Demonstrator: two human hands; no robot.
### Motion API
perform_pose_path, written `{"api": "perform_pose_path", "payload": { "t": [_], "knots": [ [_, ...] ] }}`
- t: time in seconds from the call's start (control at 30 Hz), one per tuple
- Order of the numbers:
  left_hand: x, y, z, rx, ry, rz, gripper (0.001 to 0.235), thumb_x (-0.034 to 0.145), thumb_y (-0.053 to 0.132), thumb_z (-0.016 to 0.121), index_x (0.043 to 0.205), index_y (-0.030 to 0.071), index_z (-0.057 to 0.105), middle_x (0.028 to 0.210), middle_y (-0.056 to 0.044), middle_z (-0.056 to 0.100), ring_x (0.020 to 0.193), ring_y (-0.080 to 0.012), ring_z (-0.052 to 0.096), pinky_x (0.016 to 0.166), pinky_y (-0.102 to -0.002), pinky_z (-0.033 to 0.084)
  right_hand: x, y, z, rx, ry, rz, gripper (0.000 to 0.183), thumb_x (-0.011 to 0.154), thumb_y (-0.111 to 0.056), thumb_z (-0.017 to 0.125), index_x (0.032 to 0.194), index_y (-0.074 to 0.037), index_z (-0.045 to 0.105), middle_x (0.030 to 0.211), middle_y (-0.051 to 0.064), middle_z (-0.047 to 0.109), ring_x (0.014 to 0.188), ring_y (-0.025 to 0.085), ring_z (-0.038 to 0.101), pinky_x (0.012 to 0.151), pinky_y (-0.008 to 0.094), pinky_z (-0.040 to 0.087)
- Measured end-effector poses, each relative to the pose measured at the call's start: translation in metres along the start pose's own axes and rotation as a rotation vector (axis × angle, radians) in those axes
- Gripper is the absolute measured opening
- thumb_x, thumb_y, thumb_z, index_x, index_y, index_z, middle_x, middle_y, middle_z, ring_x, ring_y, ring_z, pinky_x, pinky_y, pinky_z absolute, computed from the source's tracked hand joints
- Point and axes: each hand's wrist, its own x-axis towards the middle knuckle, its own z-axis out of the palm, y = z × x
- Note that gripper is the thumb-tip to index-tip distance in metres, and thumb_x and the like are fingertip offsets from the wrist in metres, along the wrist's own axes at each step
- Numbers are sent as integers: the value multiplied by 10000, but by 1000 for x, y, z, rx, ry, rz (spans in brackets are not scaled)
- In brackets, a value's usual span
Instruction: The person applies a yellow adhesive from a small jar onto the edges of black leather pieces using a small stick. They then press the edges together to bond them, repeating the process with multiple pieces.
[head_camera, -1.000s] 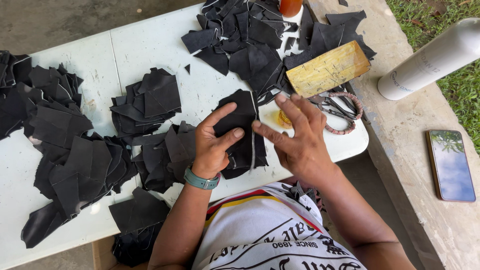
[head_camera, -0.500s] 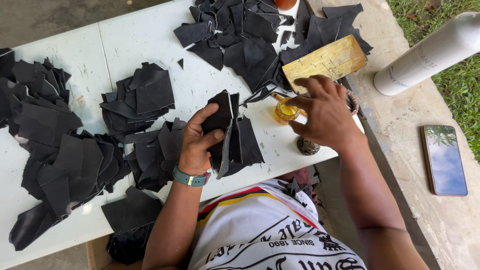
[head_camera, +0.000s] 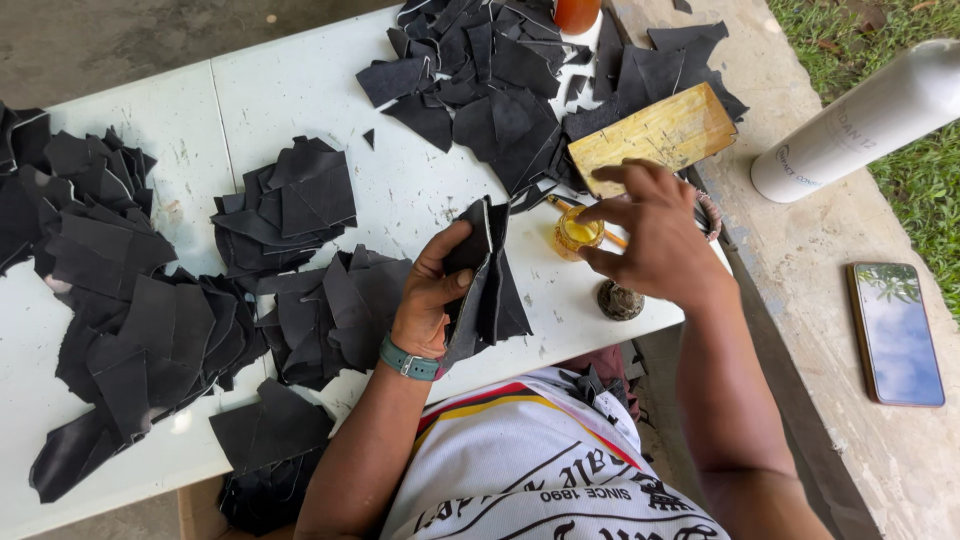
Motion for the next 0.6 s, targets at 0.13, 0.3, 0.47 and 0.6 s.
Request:
{"api": "perform_pose_path", "payload": {
  "t": [0.13,0.3,0.47,0.6],
  "knots": [
    [-5,-11,-4,-158,-68,-60,538,951,-90,684,1454,69,583,1278,-197,700,1013,-245,749,837,-353,658,-31,-28,-3,507,200,-285,599,765,-175,779,1353,-193,670,1580,190,427,1487,376,436,1265,509,339],
    [-5,-11,-4,-214,-149,-113,538,980,-84,638,1476,112,564,1224,-210,710,899,-277,761,724,-349,662,-21,-46,6,252,315,-314,669,740,-164,796,1392,-180,649,1562,241,377,1465,438,389,1231,530,321],
    [-7,-11,-3,-270,-172,-108,540,1005,-99,636,1499,107,560,1205,-205,725,719,-202,704,574,-275,595,-17,-47,7,297,338,-304,664,744,-146,771,1395,-189,646,1583,246,367,1474,442,385,1240,536,322],
    [-5,-7,1,-251,-208,-87,519,1015,-83,642,1497,96,570,1181,-200,733,716,-187,704,570,-255,592,-28,-55,11,216,338,-366,596,735,-153,782,1318,-228,677,1547,201,413,1452,425,399,1240,554,330]
  ]
}}
